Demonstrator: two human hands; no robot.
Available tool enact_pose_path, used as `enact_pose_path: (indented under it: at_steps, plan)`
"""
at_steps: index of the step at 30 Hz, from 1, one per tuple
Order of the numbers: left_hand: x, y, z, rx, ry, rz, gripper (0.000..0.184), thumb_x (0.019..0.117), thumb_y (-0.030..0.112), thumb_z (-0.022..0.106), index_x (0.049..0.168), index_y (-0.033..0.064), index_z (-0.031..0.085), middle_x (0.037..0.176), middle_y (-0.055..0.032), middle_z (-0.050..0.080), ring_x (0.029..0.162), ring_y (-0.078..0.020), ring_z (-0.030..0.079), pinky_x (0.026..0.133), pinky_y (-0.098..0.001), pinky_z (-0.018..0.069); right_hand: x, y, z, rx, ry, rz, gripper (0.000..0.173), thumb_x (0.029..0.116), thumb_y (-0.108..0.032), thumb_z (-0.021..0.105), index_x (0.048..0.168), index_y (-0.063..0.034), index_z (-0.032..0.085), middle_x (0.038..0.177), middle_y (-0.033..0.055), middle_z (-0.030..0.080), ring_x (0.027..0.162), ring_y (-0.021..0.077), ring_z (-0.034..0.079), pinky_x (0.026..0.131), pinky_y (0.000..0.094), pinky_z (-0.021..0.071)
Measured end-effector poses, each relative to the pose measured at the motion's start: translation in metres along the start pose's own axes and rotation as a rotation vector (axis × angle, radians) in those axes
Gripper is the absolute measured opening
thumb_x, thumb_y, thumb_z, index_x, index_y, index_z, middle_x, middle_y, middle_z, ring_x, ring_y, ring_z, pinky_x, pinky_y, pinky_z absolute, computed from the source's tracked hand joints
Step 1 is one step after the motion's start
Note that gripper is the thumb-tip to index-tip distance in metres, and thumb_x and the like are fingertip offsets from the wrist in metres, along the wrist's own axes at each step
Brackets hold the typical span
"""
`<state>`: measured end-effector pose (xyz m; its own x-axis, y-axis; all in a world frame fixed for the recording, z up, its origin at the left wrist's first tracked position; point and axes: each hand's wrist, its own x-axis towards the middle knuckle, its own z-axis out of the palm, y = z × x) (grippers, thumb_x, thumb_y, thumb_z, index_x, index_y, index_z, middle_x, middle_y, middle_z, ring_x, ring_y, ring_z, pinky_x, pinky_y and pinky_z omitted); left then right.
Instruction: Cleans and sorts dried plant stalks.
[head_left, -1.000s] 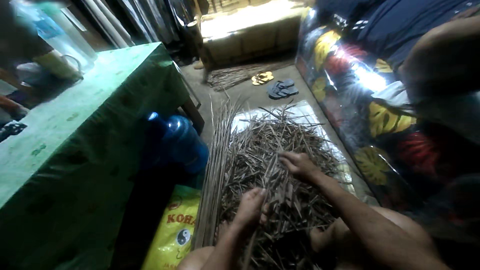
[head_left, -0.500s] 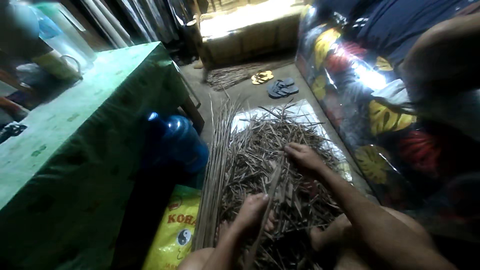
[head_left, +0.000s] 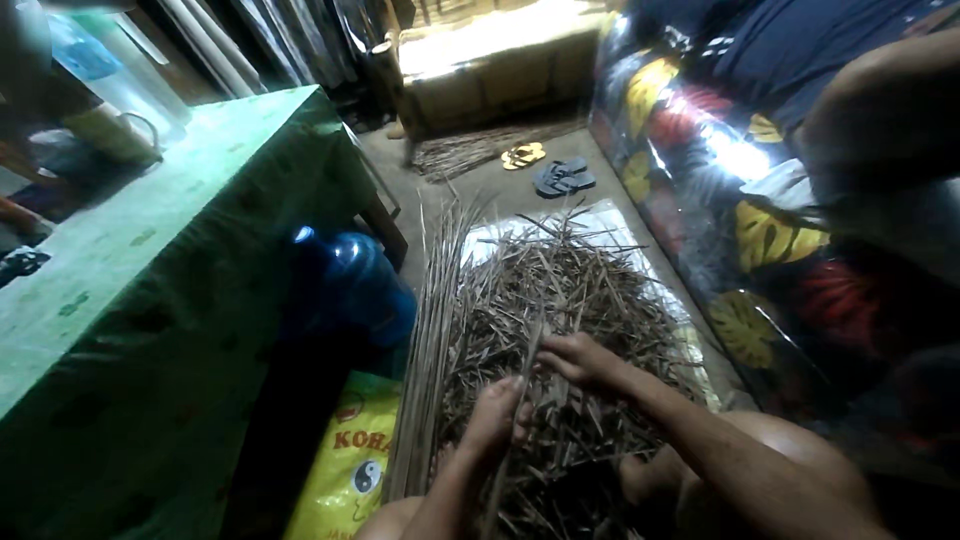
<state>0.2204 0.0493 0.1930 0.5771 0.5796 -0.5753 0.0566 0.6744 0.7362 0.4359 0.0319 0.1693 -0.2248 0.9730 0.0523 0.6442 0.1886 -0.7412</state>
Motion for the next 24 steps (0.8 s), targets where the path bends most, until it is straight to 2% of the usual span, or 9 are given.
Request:
enact_pose_path:
  at_steps: [4, 5, 7, 9, 11, 14, 20, 22, 24]
  plan:
    - [-0.005, -0.002, 0.002, 0.035, -0.043, -0.021, 0.027, 0.1125, 0.017, 0.036, 0.098, 0.0053, 0.056, 0.056, 0.0052, 0.047, 0.041, -0.0006, 0.044, 0.039, -0.0140, 0.0384, 0.008, 0.025, -0.028, -0.103, 0.234, 0.146, 0.035, 0.1060, -0.017, 0.047, 0.109, 0.0095, 0.069, 0.094, 0.0263, 0.070, 0.088, 0.0392, 0.070, 0.084, 0.0560, 0.0533]
    - [-0.005, -0.003, 0.002, 0.037, -0.053, -0.021, 0.027, 0.1124, 0.016, 0.036, 0.098, 0.0058, 0.056, 0.056, 0.0052, 0.047, 0.041, -0.0007, 0.044, 0.039, -0.0141, 0.0384, 0.010, 0.028, -0.032, -0.105, 0.312, 0.174, 0.034, 0.1058, -0.017, 0.047, 0.107, 0.0103, 0.069, 0.092, 0.0269, 0.070, 0.085, 0.0394, 0.069, 0.082, 0.0568, 0.0531]
    - [-0.006, -0.002, 0.001, 0.036, -0.053, -0.024, 0.028, 0.1126, 0.017, 0.035, 0.098, 0.0055, 0.056, 0.055, 0.0051, 0.047, 0.040, -0.0009, 0.044, 0.039, -0.0145, 0.0383, 0.011, 0.031, -0.036, -0.016, 0.397, 0.227, 0.032, 0.1052, -0.016, 0.049, 0.103, 0.0096, 0.068, 0.085, 0.0219, 0.067, 0.076, 0.0296, 0.065, 0.075, 0.0500, 0.0515]
    - [-0.004, 0.000, 0.000, 0.040, -0.047, -0.026, 0.027, 0.1126, 0.018, 0.036, 0.101, 0.0040, 0.056, 0.056, 0.0039, 0.048, 0.041, -0.0015, 0.045, 0.039, -0.0150, 0.0400, 0.009, 0.015, -0.039, 0.222, 0.290, 0.321, 0.032, 0.1077, -0.020, 0.047, 0.118, 0.0044, 0.066, 0.089, 0.0091, 0.066, 0.072, 0.0099, 0.058, 0.071, 0.0312, 0.0512]
    - [-0.004, 0.002, 0.000, 0.038, -0.051, -0.040, 0.027, 0.1128, 0.019, 0.037, 0.103, 0.0035, 0.056, 0.059, 0.0027, 0.052, 0.043, -0.0025, 0.049, 0.040, -0.0159, 0.0442, 0.008, -0.002, -0.030, 0.498, 0.126, 0.366, 0.031, 0.1082, -0.020, 0.046, 0.126, 0.0000, 0.062, 0.080, -0.0007, 0.059, 0.059, 0.0022, 0.051, 0.056, 0.0212, 0.0471]
    - [-0.005, 0.001, 0.000, 0.016, -0.092, -0.063, 0.035, 0.1138, 0.023, 0.032, 0.109, 0.0002, 0.058, 0.062, 0.0000, 0.058, 0.047, -0.0052, 0.057, 0.045, -0.0184, 0.0506, 0.009, -0.007, -0.018, 0.611, 0.058, 0.364, 0.030, 0.1080, -0.018, 0.044, 0.124, -0.0003, 0.062, 0.069, -0.0044, 0.051, 0.050, 0.0026, 0.045, 0.048, 0.0206, 0.0422]
    - [-0.008, 0.001, -0.004, 0.011, -0.143, -0.104, 0.040, 0.1141, 0.024, 0.026, 0.109, 0.0000, 0.058, 0.064, -0.0026, 0.062, 0.049, -0.0078, 0.061, 0.046, -0.0204, 0.0531, 0.017, 0.014, -0.035, 0.565, 0.323, 0.480, 0.030, 0.1096, -0.019, 0.045, 0.127, 0.0017, 0.059, 0.071, -0.0008, 0.053, 0.052, 0.0039, 0.048, 0.051, 0.0215, 0.0450]
    - [-0.008, 0.004, -0.003, 0.008, -0.105, -0.082, 0.037, 0.1138, 0.022, 0.029, 0.106, 0.0005, 0.058, 0.062, -0.0003, 0.058, 0.047, -0.0051, 0.057, 0.044, -0.0178, 0.0498, 0.013, 0.010, -0.034, 0.605, 0.247, 0.453, 0.030, 0.1093, -0.019, 0.045, 0.126, 0.0009, 0.060, 0.074, -0.0015, 0.056, 0.054, 0.0036, 0.049, 0.053, 0.0217, 0.0458]
    - [-0.005, 0.006, -0.002, 0.010, -0.074, -0.067, 0.034, 0.1136, 0.020, 0.031, 0.104, 0.0009, 0.057, 0.061, 0.0003, 0.056, 0.046, -0.0044, 0.055, 0.043, -0.0171, 0.0485, 0.008, -0.005, -0.025, 0.717, 0.107, 0.443, 0.029, 0.1094, -0.019, 0.042, 0.123, -0.0018, 0.061, 0.067, -0.0046, 0.052, 0.049, 0.0031, 0.047, 0.047, 0.0203, 0.0435]
